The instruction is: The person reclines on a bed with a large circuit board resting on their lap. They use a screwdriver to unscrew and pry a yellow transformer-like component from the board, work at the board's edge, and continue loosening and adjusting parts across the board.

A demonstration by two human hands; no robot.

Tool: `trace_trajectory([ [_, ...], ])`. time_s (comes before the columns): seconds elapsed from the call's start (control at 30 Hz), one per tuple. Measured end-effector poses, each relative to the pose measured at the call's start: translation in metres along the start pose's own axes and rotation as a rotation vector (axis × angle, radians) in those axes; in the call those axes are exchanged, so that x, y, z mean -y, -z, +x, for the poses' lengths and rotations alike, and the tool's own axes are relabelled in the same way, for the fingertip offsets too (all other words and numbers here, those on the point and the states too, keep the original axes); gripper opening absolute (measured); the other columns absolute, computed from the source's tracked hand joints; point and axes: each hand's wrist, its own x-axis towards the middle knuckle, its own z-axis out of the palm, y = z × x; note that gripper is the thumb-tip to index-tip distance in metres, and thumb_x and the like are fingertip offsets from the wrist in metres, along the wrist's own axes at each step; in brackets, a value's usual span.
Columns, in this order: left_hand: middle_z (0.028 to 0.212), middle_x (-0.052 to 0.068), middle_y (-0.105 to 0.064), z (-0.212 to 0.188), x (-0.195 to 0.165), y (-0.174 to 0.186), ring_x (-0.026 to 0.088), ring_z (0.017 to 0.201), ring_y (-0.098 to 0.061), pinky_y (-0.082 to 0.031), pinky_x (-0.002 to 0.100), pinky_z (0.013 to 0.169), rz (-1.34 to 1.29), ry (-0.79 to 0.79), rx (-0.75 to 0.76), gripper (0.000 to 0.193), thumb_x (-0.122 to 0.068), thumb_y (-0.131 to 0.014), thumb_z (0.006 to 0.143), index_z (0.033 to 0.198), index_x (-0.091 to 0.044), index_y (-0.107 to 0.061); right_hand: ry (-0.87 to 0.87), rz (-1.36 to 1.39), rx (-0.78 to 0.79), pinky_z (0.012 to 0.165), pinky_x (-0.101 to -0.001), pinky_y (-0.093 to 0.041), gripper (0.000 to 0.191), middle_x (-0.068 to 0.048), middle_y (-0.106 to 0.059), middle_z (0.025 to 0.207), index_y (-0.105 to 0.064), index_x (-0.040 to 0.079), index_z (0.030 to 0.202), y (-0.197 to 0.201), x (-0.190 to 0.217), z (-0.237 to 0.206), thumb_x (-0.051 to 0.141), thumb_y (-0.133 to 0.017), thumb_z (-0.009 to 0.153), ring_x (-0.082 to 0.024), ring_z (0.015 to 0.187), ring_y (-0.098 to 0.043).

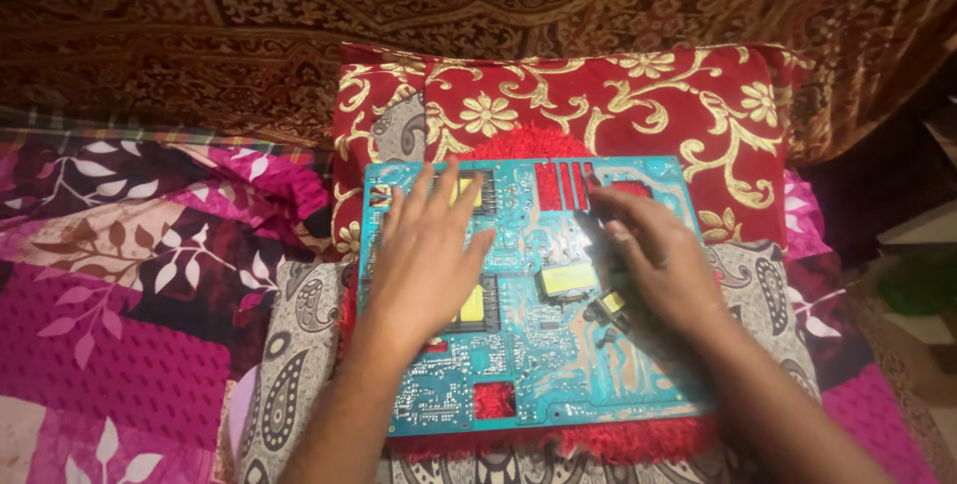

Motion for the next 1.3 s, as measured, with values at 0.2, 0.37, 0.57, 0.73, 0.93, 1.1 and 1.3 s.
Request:
trace_trajectory([
  [0.2,0.156,0.018,-0.044,0.028,0.017,-0.001,0.040,0.146,-0.034,-0.022,0.056,0.120,0.007,0.033,-0.133,0.050,-0.032,-0.060,0.096,0.141,-0.011,-0.059,0.152,0.320,0.065,0.110,-0.0342,-0.050,0.043,-0.010,-0.068,0.139,-0.057,0.006,0.145,0.029,0.018,0.039,0.016,-0.056,0.104,-0.019,0.129,-0.064],
  [0.37,0.151,0.017,-0.050,0.047,0.031,-0.028,0.040,0.142,-0.039,-0.022,0.058,0.120,0.086,0.068,-0.090,0.044,-0.028,-0.063,0.094,0.137,-0.015,-0.063,0.151,0.475,0.157,0.096,-0.0313,-0.055,0.040,-0.008,-0.074,0.125,-0.064,0.005,0.140,0.007,0.027,0.089,0.018,-0.062,0.102,-0.015,0.114,-0.069],
  [0.57,0.136,0.010,-0.062,0.040,0.041,-0.056,0.034,0.133,-0.049,-0.026,0.060,0.116,0.002,0.063,-0.145,0.043,-0.022,-0.062,0.092,0.134,-0.014,-0.063,-0.017,0.540,0.193,0.083,-0.0285,-0.055,0.036,-0.006,-0.078,0.105,-0.071,0.004,0.128,-0.053,0.001,0.123,0.027,-0.061,0.101,-0.011,0.092,-0.069],
  [0.73,0.131,0.006,-0.065,0.040,0.050,-0.057,0.030,0.128,-0.053,-0.026,0.057,0.119,-0.057,0.046,-0.181,0.038,-0.015,-0.056,0.096,0.133,-0.016,-0.066,-0.007,0.608,0.199,0.077,-0.0268,-0.054,0.034,-0.006,-0.076,0.094,-0.074,0.000,0.108,-0.068,-0.038,0.123,0.030,-0.057,0.106,-0.010,0.083,-0.067],
  [0.93,0.132,0.005,-0.066,0.046,0.050,-0.062,0.029,0.128,-0.053,-0.025,0.054,0.120,-0.070,0.056,-0.195,0.037,-0.013,-0.052,0.098,0.132,-0.016,-0.066,-0.029,0.489,0.153,0.073,-0.0259,-0.054,0.027,-0.008,-0.078,0.091,-0.072,0.001,0.102,-0.075,-0.045,0.125,0.026,-0.061,0.103,-0.008,0.079,-0.067],
  [1.1,0.132,0.005,-0.066,0.047,0.051,-0.062,0.029,0.128,-0.053,-0.025,0.053,0.120,-0.069,0.069,-0.179,0.037,-0.013,-0.051,0.098,0.132,-0.017,-0.066,0.047,0.548,0.191,0.081,-0.0275,-0.060,0.020,-0.007,-0.078,0.096,-0.069,0.000,0.104,-0.073,-0.032,0.123,0.018,-0.066,0.096,-0.010,0.091,-0.075],
  [1.3,0.133,0.003,-0.066,0.045,0.051,-0.060,0.028,0.129,-0.053,-0.024,0.052,0.121,-0.079,0.082,-0.158,0.038,-0.013,-0.052,0.097,0.133,-0.018,-0.066,0.056,0.382,0.171,0.082,-0.0270,-0.062,0.023,-0.005,-0.080,0.093,-0.075,-0.002,0.099,-0.072,-0.022,0.118,0.019,-0.065,0.097,-0.010,0.091,-0.079],
])
